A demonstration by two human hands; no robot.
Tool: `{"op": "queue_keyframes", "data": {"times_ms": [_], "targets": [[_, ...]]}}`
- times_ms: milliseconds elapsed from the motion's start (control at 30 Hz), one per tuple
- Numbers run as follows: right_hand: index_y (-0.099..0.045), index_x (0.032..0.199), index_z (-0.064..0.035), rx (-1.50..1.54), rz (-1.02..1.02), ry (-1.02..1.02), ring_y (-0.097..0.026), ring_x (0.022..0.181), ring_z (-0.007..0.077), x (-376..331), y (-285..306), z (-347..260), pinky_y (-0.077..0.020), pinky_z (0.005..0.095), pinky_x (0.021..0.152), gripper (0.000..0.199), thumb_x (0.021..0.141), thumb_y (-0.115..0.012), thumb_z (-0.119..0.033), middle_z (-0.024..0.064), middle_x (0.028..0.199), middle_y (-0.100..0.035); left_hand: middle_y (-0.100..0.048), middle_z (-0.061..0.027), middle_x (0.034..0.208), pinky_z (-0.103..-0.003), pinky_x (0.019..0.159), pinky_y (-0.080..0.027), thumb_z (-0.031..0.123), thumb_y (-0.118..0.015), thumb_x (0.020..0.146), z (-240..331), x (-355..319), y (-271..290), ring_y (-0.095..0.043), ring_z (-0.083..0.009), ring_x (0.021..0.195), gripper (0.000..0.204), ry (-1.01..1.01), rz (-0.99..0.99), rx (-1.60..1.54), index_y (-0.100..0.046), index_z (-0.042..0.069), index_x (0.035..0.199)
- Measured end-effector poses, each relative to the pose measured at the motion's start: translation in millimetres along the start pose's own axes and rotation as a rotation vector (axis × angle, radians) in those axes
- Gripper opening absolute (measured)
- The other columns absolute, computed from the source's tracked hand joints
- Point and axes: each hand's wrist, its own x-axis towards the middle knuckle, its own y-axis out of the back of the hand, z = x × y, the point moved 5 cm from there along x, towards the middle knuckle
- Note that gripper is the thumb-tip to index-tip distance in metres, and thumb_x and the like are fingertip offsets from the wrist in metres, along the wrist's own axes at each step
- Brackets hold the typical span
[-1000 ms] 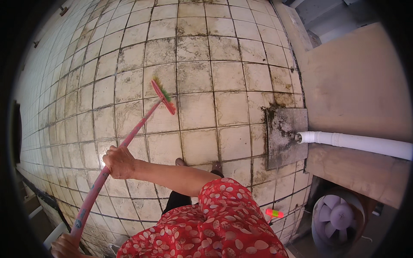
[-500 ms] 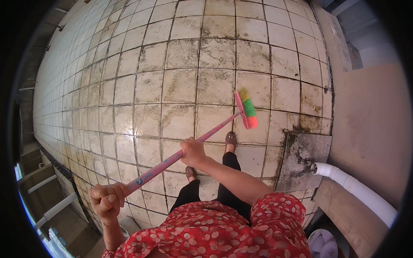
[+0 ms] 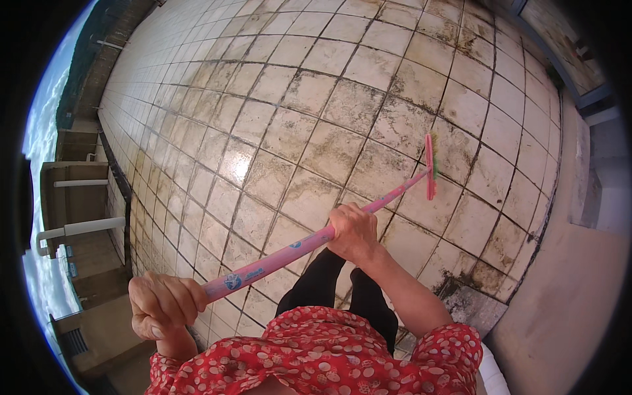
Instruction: The person cleans a tiled floor using a red squeegee and a pink broom. They move a pink bucket with a strainer to pour water onto the floor, then use the broom to scrub the tiles and the squeegee to push the water toward a drain.
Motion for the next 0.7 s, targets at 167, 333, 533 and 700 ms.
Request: {"op": "queue_keyframes", "data": {"times_ms": [167,333,533,700], "targets": [[-0.041,0.058,-0.004,-0.174,-0.23,-0.252,-0.048,0.066,0.0325,-79.3,28.2,161.2,-0.04,0.041,0.056,0.014,0.063,-0.054,-0.008,0.0131,0.063,-0.046,-0.048,-0.0082,0.056,-0.03,0.059,-0.039,-0.004,-0.058,0.075,-181.7,26.2,-25.1,-0.044,-0.0207,0.056,0.026,0.185,-0.081,-0.039,-0.043,-0.004,0.053],[-0.041,0.06,-0.0033,-0.027,-0.237,-0.232,-0.046,0.063,0.0352,-35.4,-43.4,164.2,-0.0371,0.0423,0.057,0.015,0.065,-0.054,-0.008,0.0149,0.062,-0.044,-0.049,-0.0082,0.055,-0.031,0.054,-0.039,-0.006,-0.057,0.074,-168.9,54.9,43.1,-0.045,-0.0203,0.054,0.022,0.298,0.145,-0.016,-0.045,-0.005,0.055],[-0.04,0.059,-0.0045,0.554,-0.174,-0.007,-0.047,0.066,0.0334,176.5,-174.3,20.7,-0.0383,0.0395,0.056,0.02,0.06,-0.06,-0.008,0.0135,0.061,-0.044,-0.038,-0.004,0.041,-0.03,0.043,-0.035,0.0,-0.06,0.06,-13.8,135.4,88.1,-0.039,-0.0165,0.036,0.034,0.093,0.133,0.62,-0.031,0.006,0.044],[-0.042,0.061,-0.0056,0.559,-0.079,0.271,-0.05,0.062,0.0295,266.4,-196.4,20.7,-0.0399,0.0365,0.05,0.015,0.062,-0.058,-0.005,0.0098,0.062,-0.046,-0.04,-0.0055,0.045,-0.032,0.045,-0.035,0.003,-0.071,0.06,-33.2,170.7,70.7,-0.042,-0.021,0.041,0.041,0.029,-0.234,0.811,-0.033,0.006,0.046]]}}
